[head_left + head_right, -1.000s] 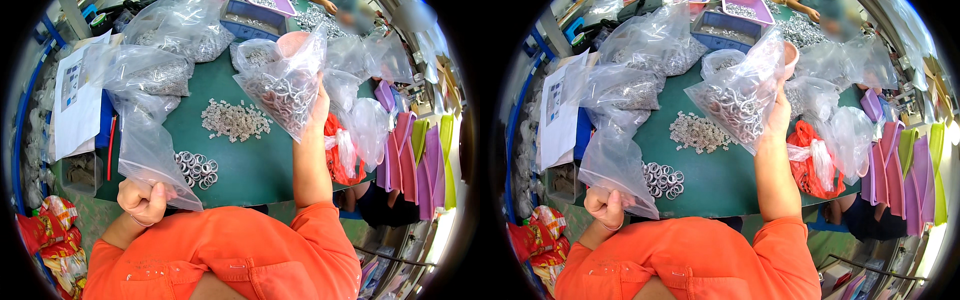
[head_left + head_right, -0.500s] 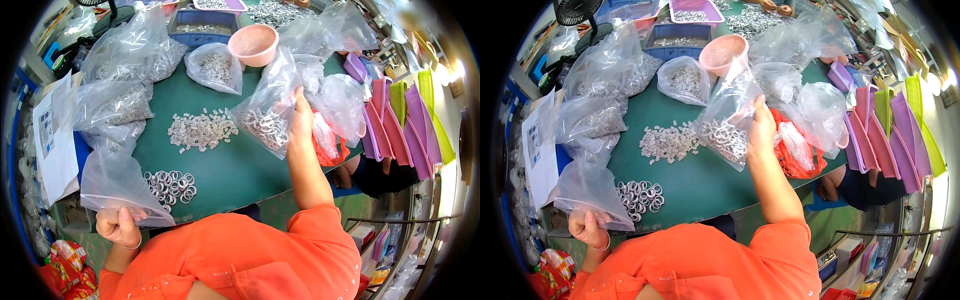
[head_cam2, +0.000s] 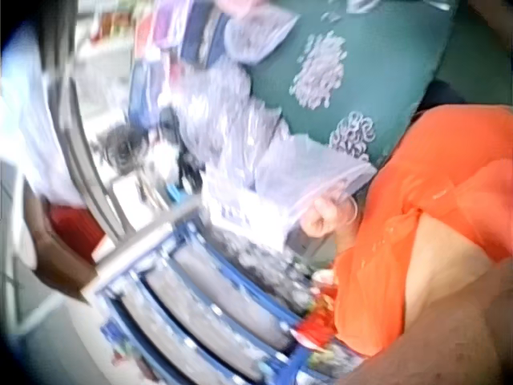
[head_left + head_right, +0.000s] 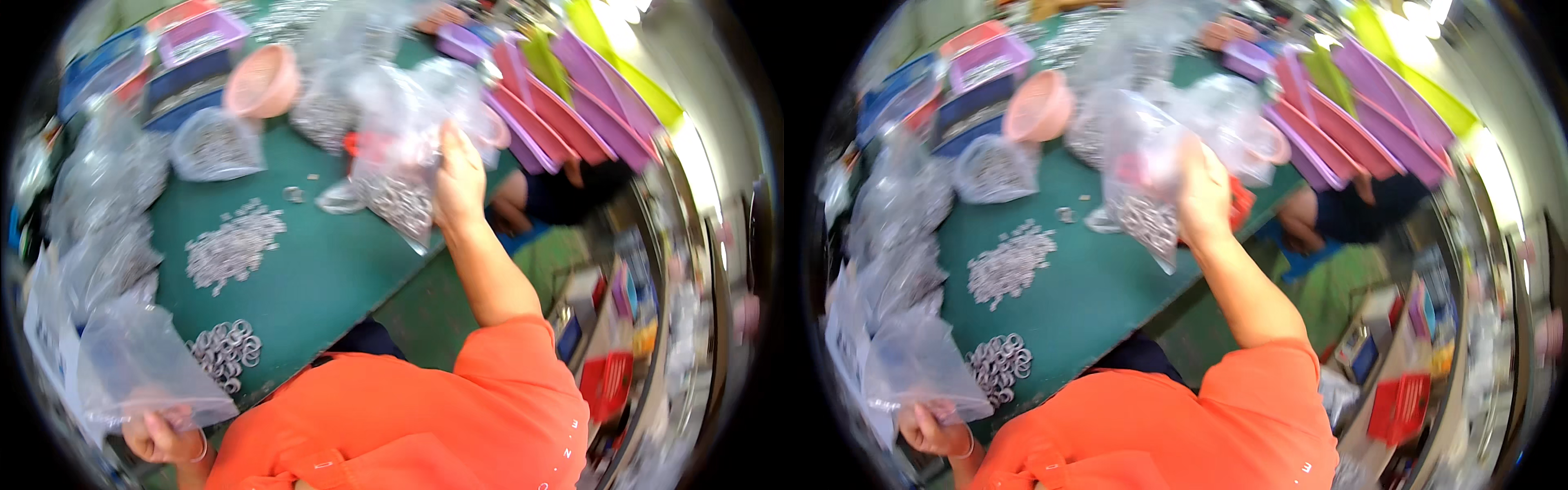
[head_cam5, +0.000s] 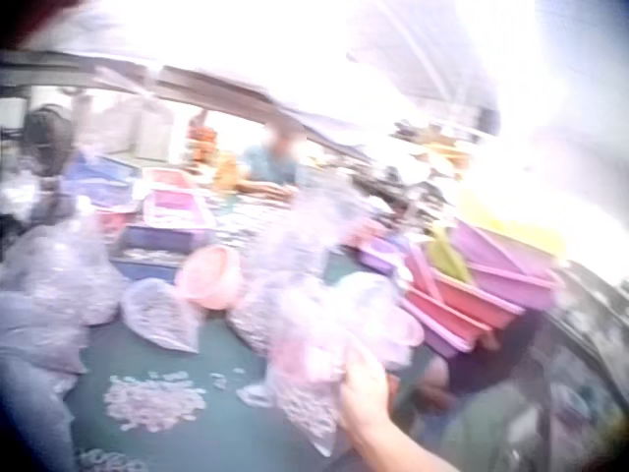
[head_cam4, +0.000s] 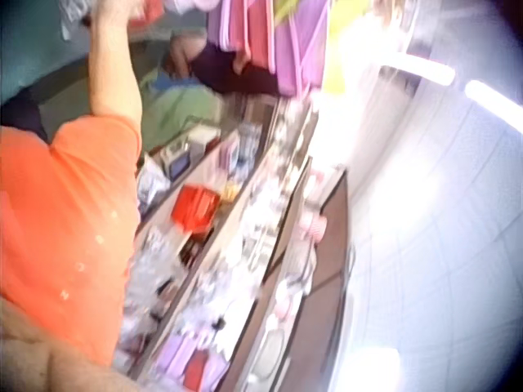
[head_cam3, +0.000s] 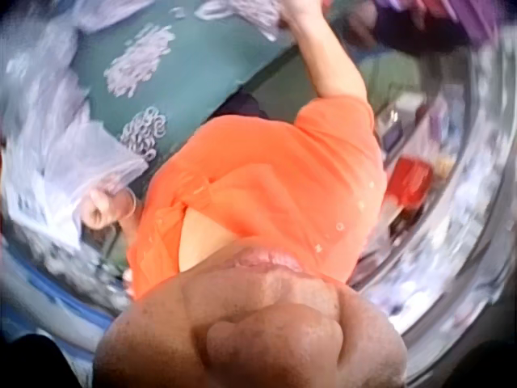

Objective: The person places small white plastic inserts into metal rings by hand and then puts the assembled pieces into a plastic bag. The person also writes on a small paper card with a pencil.

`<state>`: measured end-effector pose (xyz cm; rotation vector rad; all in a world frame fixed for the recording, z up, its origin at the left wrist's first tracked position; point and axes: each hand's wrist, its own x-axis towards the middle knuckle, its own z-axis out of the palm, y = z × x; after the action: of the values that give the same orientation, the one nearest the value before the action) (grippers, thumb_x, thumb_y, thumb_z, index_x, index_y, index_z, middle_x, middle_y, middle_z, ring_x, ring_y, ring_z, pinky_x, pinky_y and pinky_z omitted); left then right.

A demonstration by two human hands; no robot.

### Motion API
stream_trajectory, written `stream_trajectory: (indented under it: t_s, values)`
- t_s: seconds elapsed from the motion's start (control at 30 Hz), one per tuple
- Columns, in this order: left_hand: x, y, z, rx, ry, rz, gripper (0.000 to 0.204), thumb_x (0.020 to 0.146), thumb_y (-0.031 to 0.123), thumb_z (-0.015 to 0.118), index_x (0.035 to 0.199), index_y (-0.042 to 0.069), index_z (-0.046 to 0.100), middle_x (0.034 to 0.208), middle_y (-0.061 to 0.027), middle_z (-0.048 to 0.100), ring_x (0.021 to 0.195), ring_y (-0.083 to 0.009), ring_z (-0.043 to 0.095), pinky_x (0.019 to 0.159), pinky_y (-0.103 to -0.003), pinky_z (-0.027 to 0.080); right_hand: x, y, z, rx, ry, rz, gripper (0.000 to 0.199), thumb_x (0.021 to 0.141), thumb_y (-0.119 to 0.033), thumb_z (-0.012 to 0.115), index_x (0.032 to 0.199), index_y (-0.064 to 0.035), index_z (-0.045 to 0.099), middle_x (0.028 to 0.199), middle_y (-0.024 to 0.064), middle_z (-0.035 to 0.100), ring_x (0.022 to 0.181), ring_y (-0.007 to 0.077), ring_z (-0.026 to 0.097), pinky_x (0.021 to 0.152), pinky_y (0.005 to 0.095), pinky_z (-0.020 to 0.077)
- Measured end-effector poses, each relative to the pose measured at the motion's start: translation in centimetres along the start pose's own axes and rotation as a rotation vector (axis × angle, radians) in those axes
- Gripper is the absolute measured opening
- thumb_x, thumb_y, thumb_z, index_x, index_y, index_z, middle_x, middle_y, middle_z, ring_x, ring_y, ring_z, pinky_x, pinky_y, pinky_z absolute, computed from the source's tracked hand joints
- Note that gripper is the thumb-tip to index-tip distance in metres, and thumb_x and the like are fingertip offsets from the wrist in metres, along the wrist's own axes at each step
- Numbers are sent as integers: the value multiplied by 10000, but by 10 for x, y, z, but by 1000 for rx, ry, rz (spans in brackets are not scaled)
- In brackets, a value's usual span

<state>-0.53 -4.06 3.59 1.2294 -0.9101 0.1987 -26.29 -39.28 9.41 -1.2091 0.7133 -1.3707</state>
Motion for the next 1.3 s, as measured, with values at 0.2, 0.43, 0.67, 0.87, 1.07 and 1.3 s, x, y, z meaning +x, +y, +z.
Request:
stream_trajectory:
  t_s: [0.2,0.43,0.67,0.87,1.07,1.3]
  values:
    - [31,-44,15,-59,-122,239,129,901,161,621,847,63,557,651,-47,516,486,-192,431,463,-297,387,-51,-110,-95,-1157,175,-526,394,981,-359,533,777,-25,572,719,197,591,680,382,571,638,428,444]
    - [42,21,107,-342,-296,102,205,860,85,614,695,64,494,535,-6,374,450,-128,379,446,-276,302,-178,-230,-252,-1217,788,88,382,971,-376,542,887,-19,646,711,103,662,474,192,592,466,331,462]
    - [32,17,147,-444,-603,59,104,884,38,637,908,39,536,625,-20,429,497,-148,425,467,-272,350,-344,-385,-383,-1483,1652,-28,433,1017,-385,453,989,18,611,734,140,680,548,213,684,434,311,511]
    - [31,-8,172,-276,-573,334,181,826,-30,684,953,46,579,691,-33,469,536,-158,462,463,-275,366,-487,-469,-466,-1719,2135,-243,384,974,-354,498,910,-5,647,938,232,685,936,410,653,817,494,489]
    - [9,47,198,-312,-623,271,123,845,-15,641,788,36,545,613,-41,455,487,-154,429,463,-275,381,-675,-423,-573,-1925,2111,863,426,945,-298,475,1044,65,675,1063,230,689,1031,343,670,874,415,522]
    - [19,21,192,-288,-719,264,8,901,51,619,905,46,623,718,-72,524,525,-174,467,473,-317,435,-552,-393,-466,-1236,2592,218,623,847,-220,614,1333,79,362,1352,320,463,1221,437,505,1042,458,417]
